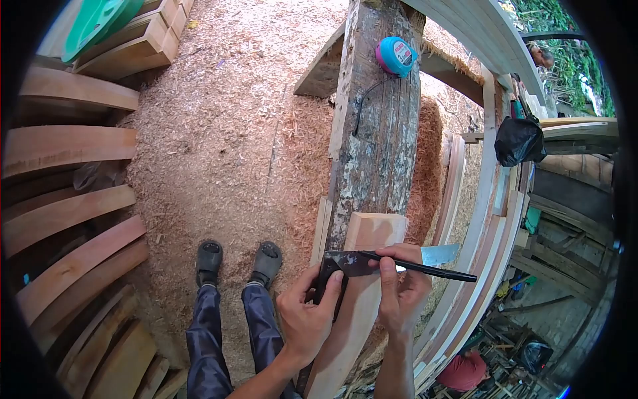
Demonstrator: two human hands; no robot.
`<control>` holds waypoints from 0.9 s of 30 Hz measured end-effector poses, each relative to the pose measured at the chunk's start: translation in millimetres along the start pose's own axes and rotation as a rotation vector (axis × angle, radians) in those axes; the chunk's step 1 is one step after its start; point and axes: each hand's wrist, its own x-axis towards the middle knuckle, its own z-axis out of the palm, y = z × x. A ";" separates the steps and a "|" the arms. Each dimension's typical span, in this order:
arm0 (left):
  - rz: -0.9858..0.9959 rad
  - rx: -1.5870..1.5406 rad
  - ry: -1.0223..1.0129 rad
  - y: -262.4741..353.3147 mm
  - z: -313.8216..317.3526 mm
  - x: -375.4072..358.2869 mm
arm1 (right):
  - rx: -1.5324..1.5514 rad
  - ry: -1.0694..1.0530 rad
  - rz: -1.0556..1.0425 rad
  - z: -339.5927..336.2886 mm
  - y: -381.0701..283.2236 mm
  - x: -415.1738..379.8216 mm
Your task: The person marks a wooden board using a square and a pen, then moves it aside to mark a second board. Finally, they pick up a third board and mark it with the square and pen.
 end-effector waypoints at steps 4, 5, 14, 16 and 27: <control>0.031 -0.029 0.062 -4.0 3.0 0.8 | -0.027 0.000 -0.029 -0.6 3.9 -0.5; 0.047 -0.029 0.064 -4.5 3.0 1.1 | -0.044 0.011 -0.039 -0.6 4.1 -0.3; 0.069 -0.014 0.076 -7.2 3.4 1.4 | 0.000 0.040 -0.007 -0.4 0.8 -0.1; 0.076 -0.014 0.080 -7.6 3.6 1.4 | -0.018 0.055 -0.025 -6.3 8.7 0.3; 0.060 -0.027 0.087 -7.5 4.3 1.0 | -0.068 0.047 0.003 -4.8 -0.8 1.8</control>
